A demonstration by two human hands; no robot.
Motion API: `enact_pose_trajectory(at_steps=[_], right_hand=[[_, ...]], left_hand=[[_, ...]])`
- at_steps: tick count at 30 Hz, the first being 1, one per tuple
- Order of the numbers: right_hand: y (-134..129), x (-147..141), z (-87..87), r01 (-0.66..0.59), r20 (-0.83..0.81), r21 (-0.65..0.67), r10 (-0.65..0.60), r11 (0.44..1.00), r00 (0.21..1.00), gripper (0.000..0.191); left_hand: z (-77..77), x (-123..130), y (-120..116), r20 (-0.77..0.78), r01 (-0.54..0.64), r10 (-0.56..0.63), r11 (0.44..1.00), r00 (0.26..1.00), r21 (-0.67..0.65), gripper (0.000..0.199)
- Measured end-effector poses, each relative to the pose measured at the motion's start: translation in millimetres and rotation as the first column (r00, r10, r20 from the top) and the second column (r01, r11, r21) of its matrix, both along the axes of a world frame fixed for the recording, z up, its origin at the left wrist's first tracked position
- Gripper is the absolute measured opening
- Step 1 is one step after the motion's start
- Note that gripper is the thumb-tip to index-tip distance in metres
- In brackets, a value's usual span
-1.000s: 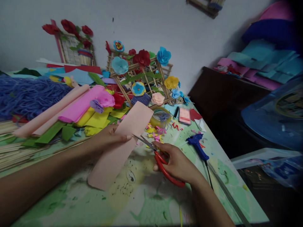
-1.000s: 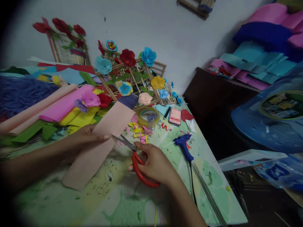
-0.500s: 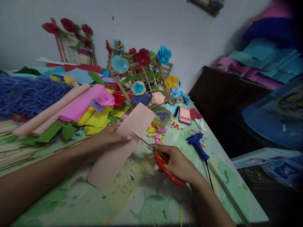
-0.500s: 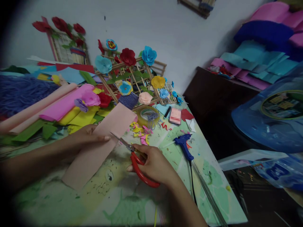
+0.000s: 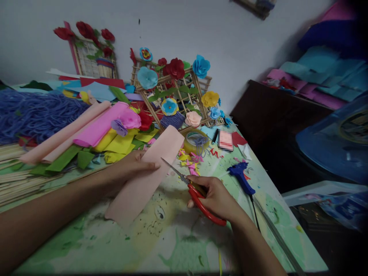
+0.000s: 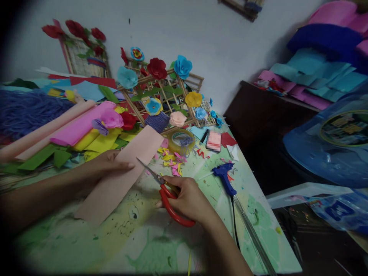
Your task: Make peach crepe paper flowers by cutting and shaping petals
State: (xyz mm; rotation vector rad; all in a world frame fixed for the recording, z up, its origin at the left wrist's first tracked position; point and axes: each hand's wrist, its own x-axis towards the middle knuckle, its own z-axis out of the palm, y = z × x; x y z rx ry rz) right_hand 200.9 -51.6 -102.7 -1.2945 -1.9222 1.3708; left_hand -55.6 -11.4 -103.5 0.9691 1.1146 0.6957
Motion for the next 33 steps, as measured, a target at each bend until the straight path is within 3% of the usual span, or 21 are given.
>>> enact_pose_trajectory(at_steps=[8, 15, 21, 29, 33], right_hand=[[1, -1, -2.5, 0.022, 0.028, 0.014, -0.022, 1.0, 0.999, 0.033], [-3, -7, -5.8, 0.02, -0.007, -0.073, -0.021, 0.997, 1.0, 0.063], [-3, -10, -8.4, 0.004, -0.045, -0.06, -0.007, 0.998, 0.999, 0.058], [-2, -10, -11.4, -0.034, -0.118, -0.079, 0.024, 0.996, 0.993, 0.036], [-2, -9, -15.4, -0.009, -0.092, -0.013, 0.008, 1.0, 0.996, 0.03]], left_hand=[[-9.6, -4, 5, 0.002, -0.009, 0.009, 1.0, 1.0, 0.028, 0.034], [-2.0, 3, -1, 0.033, 0.031, -0.031, 1.0, 0.999, -0.005, 0.033], [-7.0, 3, -1, 0.051, 0.024, -0.024, 1.0, 0.998, 0.006, 0.033], [-5.2, 2, 0, 0.057, 0.062, -0.062, 0.998, 0.996, 0.01, 0.032], [-2.2, 1, 0, 0.057, 0.08, -0.079, 0.997, 0.995, -0.008, 0.032]])
